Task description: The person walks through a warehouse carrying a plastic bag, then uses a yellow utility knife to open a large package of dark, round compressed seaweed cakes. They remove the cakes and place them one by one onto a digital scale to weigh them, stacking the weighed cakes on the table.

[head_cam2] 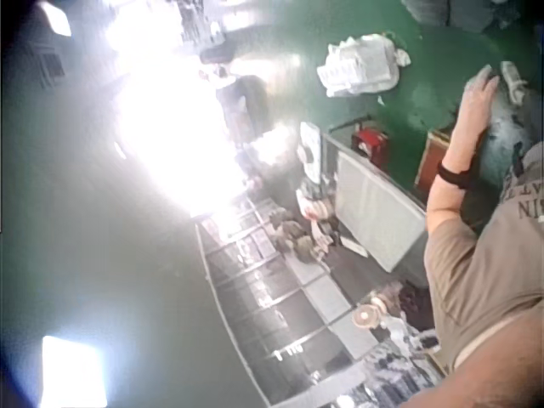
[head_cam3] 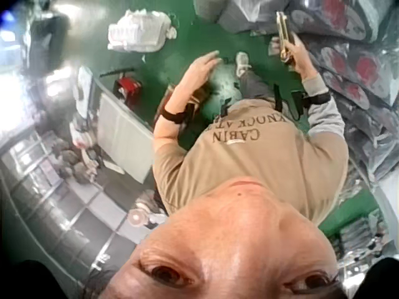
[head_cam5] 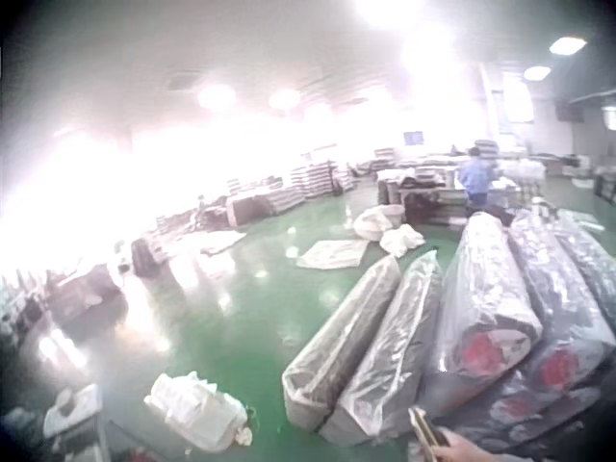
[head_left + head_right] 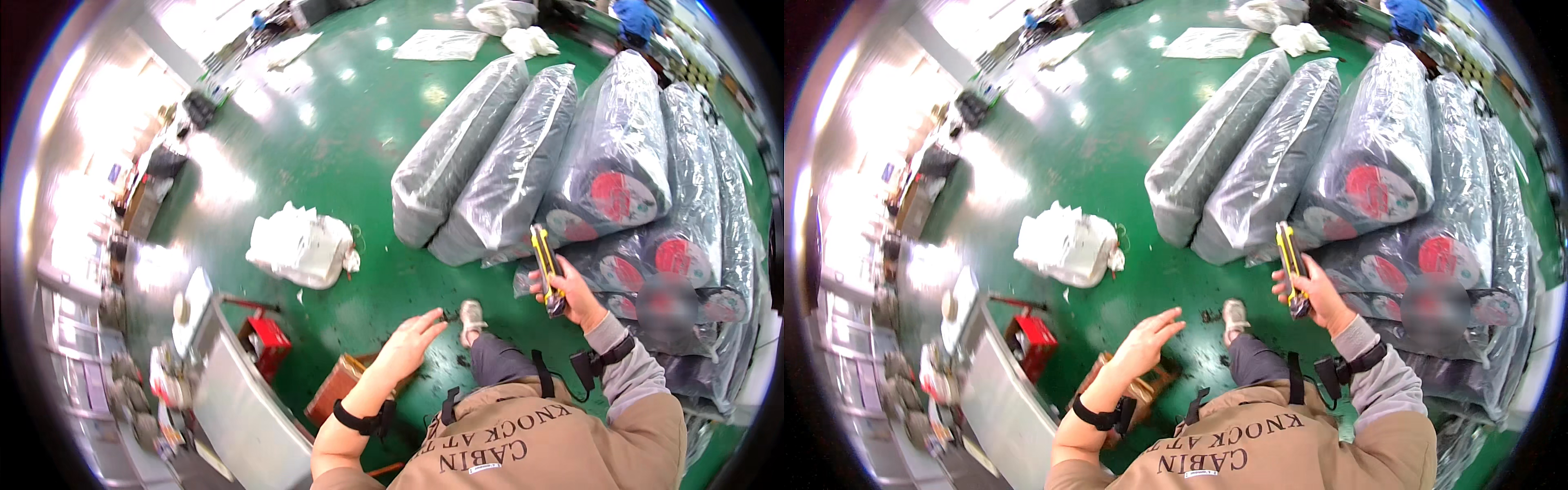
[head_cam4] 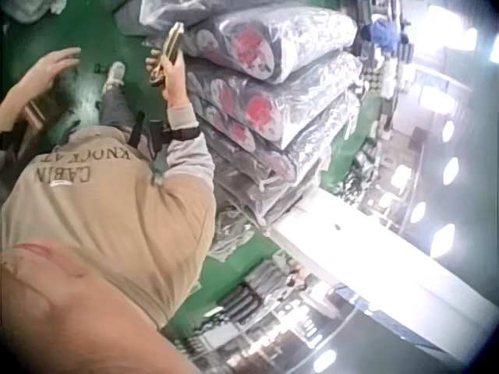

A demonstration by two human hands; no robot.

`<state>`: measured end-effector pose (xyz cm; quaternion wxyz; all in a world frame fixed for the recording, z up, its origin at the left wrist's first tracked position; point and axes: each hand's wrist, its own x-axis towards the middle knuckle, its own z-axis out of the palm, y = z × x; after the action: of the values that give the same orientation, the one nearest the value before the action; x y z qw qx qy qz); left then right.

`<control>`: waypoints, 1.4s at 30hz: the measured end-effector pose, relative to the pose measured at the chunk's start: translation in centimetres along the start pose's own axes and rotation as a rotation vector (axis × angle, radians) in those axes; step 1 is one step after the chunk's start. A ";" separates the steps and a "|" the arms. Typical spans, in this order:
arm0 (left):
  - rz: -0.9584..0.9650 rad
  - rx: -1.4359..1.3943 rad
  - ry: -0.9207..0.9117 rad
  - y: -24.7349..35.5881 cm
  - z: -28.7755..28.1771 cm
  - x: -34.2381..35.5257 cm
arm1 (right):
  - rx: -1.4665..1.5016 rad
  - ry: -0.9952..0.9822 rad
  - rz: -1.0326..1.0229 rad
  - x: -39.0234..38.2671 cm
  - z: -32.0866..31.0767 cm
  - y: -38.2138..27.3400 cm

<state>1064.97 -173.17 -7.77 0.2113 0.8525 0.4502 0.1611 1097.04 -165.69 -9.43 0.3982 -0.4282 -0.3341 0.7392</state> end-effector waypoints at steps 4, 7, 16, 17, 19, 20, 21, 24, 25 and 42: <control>0.007 0.039 -0.038 -10.3 -5.8 8.7 | 0.132 0.109 -0.085 12.9 0.2 -4.9; -0.040 0.023 -0.141 -19.0 -9.3 11.9 | 0.128 0.186 -0.121 23.2 0.7 -8.9; -0.079 -0.045 -0.523 -41.5 -14.7 20.8 | 0.004 0.584 -0.223 45.7 -4.2 -15.7; -0.078 -0.017 -0.585 -43.1 -15.1 22.6 | -0.033 0.663 -0.216 46.8 -4.6 -15.8; -0.050 -0.013 -0.635 -45.6 -15.5 25.8 | -0.061 0.763 -0.205 49.0 -5.5 -16.4; -0.026 -0.039 -0.623 -46.6 -15.8 27.0 | -0.068 0.805 -0.206 50.1 -5.9 -16.9; -0.005 -0.065 -0.609 -47.3 -16.1 27.9 | -0.102 0.813 -0.211 51.1 -6.6 -17.4; -0.044 -0.046 -0.697 -48.0 -17.4 29.1 | -0.181 0.798 -0.206 53.9 -8.7 -18.5; -0.056 -0.021 -0.733 -48.4 -17.6 29.4 | -0.200 0.788 -0.219 54.8 -9.5 -19.3; 0.624 -0.214 -0.614 -45.6 -10.8 46.9 | -0.151 0.553 0.490 23.8 20.8 -1.3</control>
<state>1053.46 -108.62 -17.56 0.3632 0.9292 0.0687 0.0023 1071.22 -147.46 -8.55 0.2521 -0.7070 -0.1551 0.6423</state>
